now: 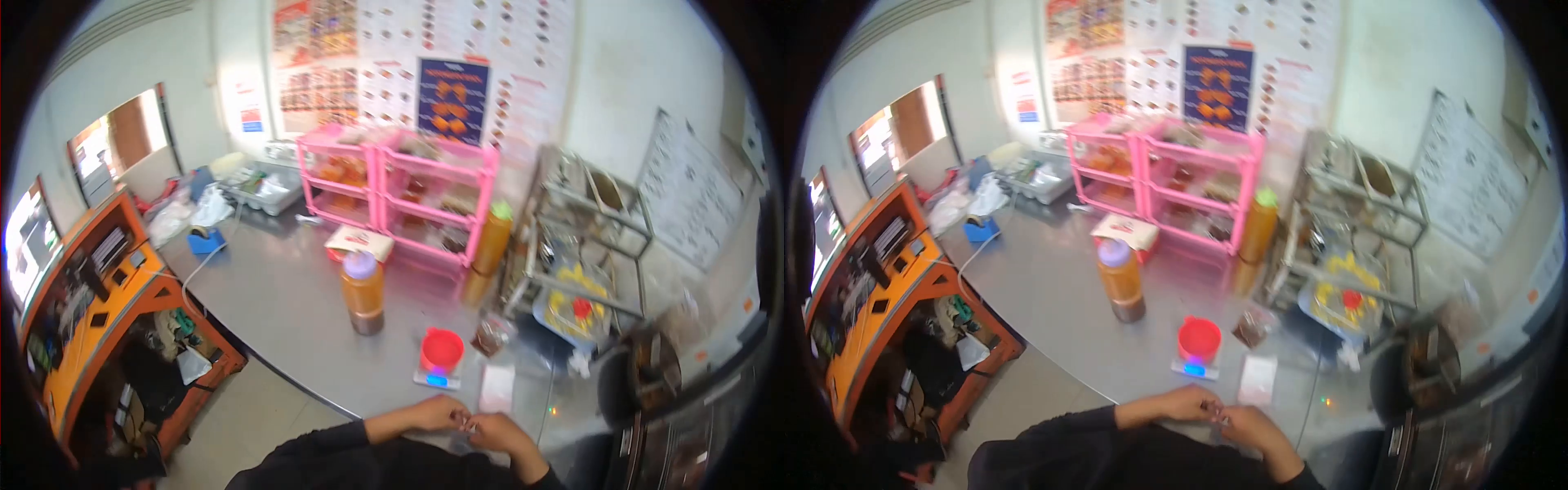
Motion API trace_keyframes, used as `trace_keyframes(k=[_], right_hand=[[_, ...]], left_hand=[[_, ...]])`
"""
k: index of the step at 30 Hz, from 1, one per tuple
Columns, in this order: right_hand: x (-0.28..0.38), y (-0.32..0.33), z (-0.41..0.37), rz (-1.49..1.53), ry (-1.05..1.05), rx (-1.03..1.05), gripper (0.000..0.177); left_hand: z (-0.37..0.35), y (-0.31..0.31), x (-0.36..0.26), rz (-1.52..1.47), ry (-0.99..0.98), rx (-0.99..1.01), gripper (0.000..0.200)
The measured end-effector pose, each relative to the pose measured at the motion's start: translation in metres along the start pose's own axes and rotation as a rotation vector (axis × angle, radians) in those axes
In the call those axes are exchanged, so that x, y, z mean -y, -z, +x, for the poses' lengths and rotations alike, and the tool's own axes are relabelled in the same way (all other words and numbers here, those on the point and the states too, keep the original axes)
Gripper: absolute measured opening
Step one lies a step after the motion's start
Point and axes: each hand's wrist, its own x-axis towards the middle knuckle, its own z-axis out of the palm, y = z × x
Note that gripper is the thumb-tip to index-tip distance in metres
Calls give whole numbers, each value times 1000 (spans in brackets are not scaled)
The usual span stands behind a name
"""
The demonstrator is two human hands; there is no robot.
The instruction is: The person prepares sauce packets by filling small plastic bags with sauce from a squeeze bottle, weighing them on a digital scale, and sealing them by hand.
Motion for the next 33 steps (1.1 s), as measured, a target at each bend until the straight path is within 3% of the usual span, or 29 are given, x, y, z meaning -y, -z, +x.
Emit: trace_keyframes(k=[2,5,8,11,14,17,20,26,29,31,33], right_hand=[[26,10,11,165,-222,30,33],[19,-4,32,260,22,-27,40],[16,-12,55,509,20,-76,39],[33,-1,71,493,30,101,38],[41,-11,84,424,99,60,35],[47,-16,95,-139,411,-433,21],[69,-11,93,357,221,49,14],[61,-37,113,351,117,295,19],[56,-52,124,520,100,311,14],[66,-56,137,478,198,173,16],[85,-53,151,376,217,40,20]], left_hand=[[-21,7,3,10,44,-52,24],[-45,8,10,69,86,-89,26],[-62,11,16,119,123,-95,22],[-76,13,11,160,174,-87,19],[-87,10,16,112,119,-134,19],[-95,7,32,42,37,-257,19],[-105,8,29,38,33,-378,21],[-116,12,18,66,-17,-390,24],[-124,12,20,0,-36,-459,24],[-133,13,24,-178,-127,-577,24],[-141,15,32,7,-41,-813,22]])
